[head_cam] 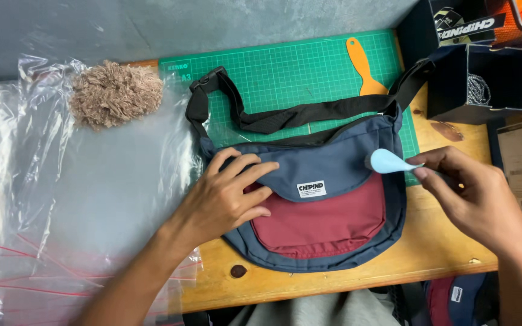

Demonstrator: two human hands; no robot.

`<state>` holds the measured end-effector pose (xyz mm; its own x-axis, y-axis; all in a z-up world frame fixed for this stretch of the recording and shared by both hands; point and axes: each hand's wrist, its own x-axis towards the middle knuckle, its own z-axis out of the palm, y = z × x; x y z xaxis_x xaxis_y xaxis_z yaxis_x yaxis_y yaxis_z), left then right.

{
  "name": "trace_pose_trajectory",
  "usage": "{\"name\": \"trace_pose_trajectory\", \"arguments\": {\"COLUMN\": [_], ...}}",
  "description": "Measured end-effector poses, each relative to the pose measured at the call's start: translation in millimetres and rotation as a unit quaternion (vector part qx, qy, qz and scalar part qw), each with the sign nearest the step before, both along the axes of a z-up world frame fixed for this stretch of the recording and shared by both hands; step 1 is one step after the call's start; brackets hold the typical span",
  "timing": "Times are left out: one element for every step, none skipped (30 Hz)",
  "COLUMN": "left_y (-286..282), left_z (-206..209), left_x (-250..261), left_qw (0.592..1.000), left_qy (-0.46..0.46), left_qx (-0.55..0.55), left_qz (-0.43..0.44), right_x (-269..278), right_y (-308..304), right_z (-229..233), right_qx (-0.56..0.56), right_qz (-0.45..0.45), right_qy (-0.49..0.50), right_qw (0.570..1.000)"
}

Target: The person cleans a blue and red sling bag on a green cutting mat using a light blue brush and an orange plastic scraper. They scrub the front flap, sides, and zipper area, then use the scraper to remove debris from the fabric and the strap buckle.

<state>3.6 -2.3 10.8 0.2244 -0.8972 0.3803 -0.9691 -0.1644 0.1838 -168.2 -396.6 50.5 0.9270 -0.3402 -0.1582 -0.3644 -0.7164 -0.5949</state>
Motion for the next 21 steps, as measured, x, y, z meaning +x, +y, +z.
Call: {"name": "trace_pose_trajectory", "arguments": {"left_y": [0.4,0.2,0.1,0.1,0.6,1.1,0.5,1.8,2.1,2.3,2.1,1.9,1.8,1.2,0.7,0.1,-0.3,-0.8,-0.5,-0.2,0.9], "left_z": [0.0,-0.8,-1.4,-1.8,-2.5,-2.9,-3.4,-5.4,-7.8,-10.2,-10.0,-9.8,-9.4,-6.9,-4.8,-2.9,-1.6,-0.5,0.9,-3.5,-7.6], "left_x": [0.7,0.4,0.3,0.1,-0.1,-0.5,0.1,-0.4,-0.4,-0.2,-1.0,-1.6,-1.7,-0.9,-0.9,-0.9,-0.1,0.6,1.0,1.8,1.9], "left_qw": [1.0,1.0,1.0,1.0,1.0,1.0,0.999,0.999,0.999,0.998,0.998,0.997,0.996,0.996,0.994,0.99,0.99,0.991,0.991,0.991,0.992], "left_qy": [0.0,0.0,0.001,0.002,0.0,0.022,0.044,0.042,0.052,0.063,0.062,0.074,0.086,0.084,0.11,0.136,0.135,0.132,0.129,0.128,0.116], "left_qx": [0.007,0.007,0.01,0.012,0.012,0.007,0.0,-0.001,-0.004,-0.007,-0.01,-0.002,0.006,0.003,0.004,0.004,0.003,0.015,0.027,0.026,0.027], "left_qz": [0.004,0.004,0.009,0.014,0.014,0.014,0.013,0.011,0.012,0.013,0.008,0.017,0.027,0.023,0.029,0.036,0.031,0.032,0.033,0.03,0.031], "right_x": [-0.3,5.6,11.4,17.1,24.0,30.9,37.8,46.4,54.4,62.7,66.6,70.8,76.4,78.8,80.6,82.5,83.8,85.1,86.6,93.7,101.1], "right_y": [3.1,9.8,16.7,23.6,27.7,31.8,35.2,41.0,46.2,51.1,51.4,51.6,51.3,63.9,76.8,89.4,87.4,85.4,84.0,74.1,64.8], "right_z": [-0.4,0.6,1.4,2.4,-1.3,-4.7,-7.4,-15.2,-22.6,-29.9,-38.2,-46.4,-54.3,-46.4,-39.2,-32.3,-33.7,-35.2,-36.9,-39.1,-41.4], "right_qx": [-0.019,-0.019,-0.02,-0.022,-0.022,0.01,0.041,0.039,-0.061,-0.161,-0.164,-0.173,-0.183,-0.186,-0.088,0.012,0.009,-0.003,-0.014,-0.016,-0.056], "right_qz": [0.024,0.024,0.041,0.057,0.056,0.096,0.134,0.132,0.143,0.153,0.149,0.152,0.156,0.153,0.187,0.219,0.216,0.249,0.283,0.28,0.246], "right_qy": [-0.001,-0.001,-0.016,-0.031,-0.032,-0.035,-0.039,-0.041,-0.079,-0.115,-0.116,-0.149,-0.184,-0.185,-0.203,-0.22,-0.221,-0.217,-0.213,-0.213,-0.221], "right_qw": [1.0,1.0,0.999,0.998,0.998,0.995,0.989,0.99,0.985,0.968,0.968,0.962,0.953,0.953,0.957,0.951,0.951,0.944,0.935,0.936,0.942]}}
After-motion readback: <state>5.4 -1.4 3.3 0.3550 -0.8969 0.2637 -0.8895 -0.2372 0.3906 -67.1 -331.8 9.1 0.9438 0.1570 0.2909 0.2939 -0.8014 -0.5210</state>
